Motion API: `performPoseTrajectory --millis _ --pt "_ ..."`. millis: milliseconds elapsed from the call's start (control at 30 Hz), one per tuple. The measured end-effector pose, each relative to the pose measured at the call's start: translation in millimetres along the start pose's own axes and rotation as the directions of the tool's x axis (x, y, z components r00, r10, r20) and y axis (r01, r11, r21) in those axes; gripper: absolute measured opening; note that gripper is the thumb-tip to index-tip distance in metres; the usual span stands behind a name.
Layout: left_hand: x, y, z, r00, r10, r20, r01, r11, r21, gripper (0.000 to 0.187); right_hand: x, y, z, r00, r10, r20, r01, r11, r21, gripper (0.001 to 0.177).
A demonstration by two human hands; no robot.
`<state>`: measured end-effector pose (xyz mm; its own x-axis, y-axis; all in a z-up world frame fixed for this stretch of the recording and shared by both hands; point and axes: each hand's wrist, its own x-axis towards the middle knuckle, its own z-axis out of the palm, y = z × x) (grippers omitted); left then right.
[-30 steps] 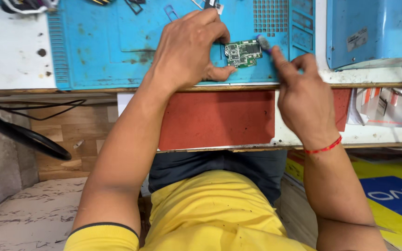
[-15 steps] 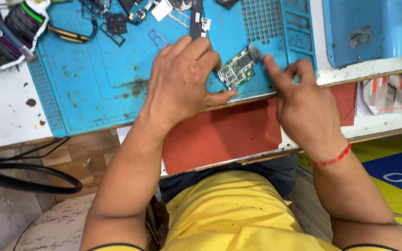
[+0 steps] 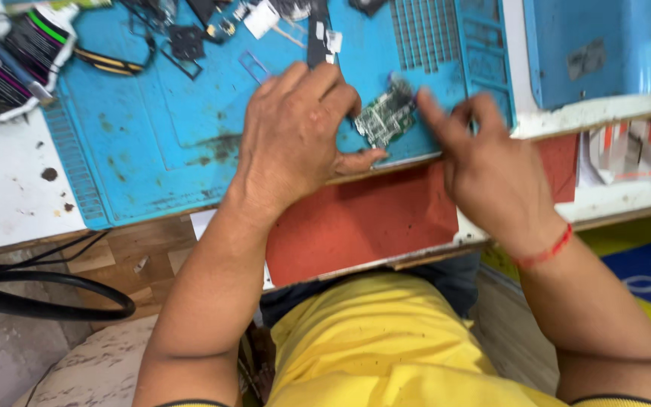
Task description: The person cleans a small green circuit board with a brush, then uses a soldering iron to work on specific components on the board. The workspace is cluttered with various electronic parts and tools.
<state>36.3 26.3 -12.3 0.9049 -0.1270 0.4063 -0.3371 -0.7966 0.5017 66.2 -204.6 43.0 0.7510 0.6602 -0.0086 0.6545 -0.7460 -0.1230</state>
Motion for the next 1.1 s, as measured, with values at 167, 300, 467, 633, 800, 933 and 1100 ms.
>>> performPoseTrajectory --millis 167,300,467,633,800,933,1100 --pt "-3 -2 1 1.0 -0.005 -0.006 0.005 1.0 -0.018 0.052 9 -12 -8 0.997 -0.038 0.068 0.036 0.999 0.026 0.059" --pt "-1 -9 2 1.0 0.02 -0.022 -0.02 1.0 -0.017 0.05 -1 6 9 0.983 -0.112 0.143 0.114 0.993 -0.01 0.062" --pt "-5 -6 7 1.0 0.012 -0.005 -0.012 1.0 -0.005 0.052 -18 14 6 0.991 -0.024 0.134 0.031 0.998 -0.049 0.054" --pt "-9 -12 6 1.0 0.018 -0.012 -0.019 1.0 -0.024 0.055 -3 -6 1 0.983 -0.038 0.177 0.023 0.996 0.088 0.06" --pt "-5 -3 6 0.999 -0.011 -0.048 0.009 0.999 -0.044 0.064 -1 -7 -2 0.987 -0.054 0.154 0.044 0.997 0.069 0.058" --pt "3 -6 0 0.999 -0.002 -0.048 -0.001 0.998 -0.064 0.068 3 -18 -19 0.967 0.027 0.254 -0.045 0.997 0.064 0.056" --pt "-3 0 7 0.999 0.007 -0.049 -0.007 1.0 0.004 0.067 8 -15 -1 0.988 -0.068 0.135 0.061 0.997 0.055 0.057"
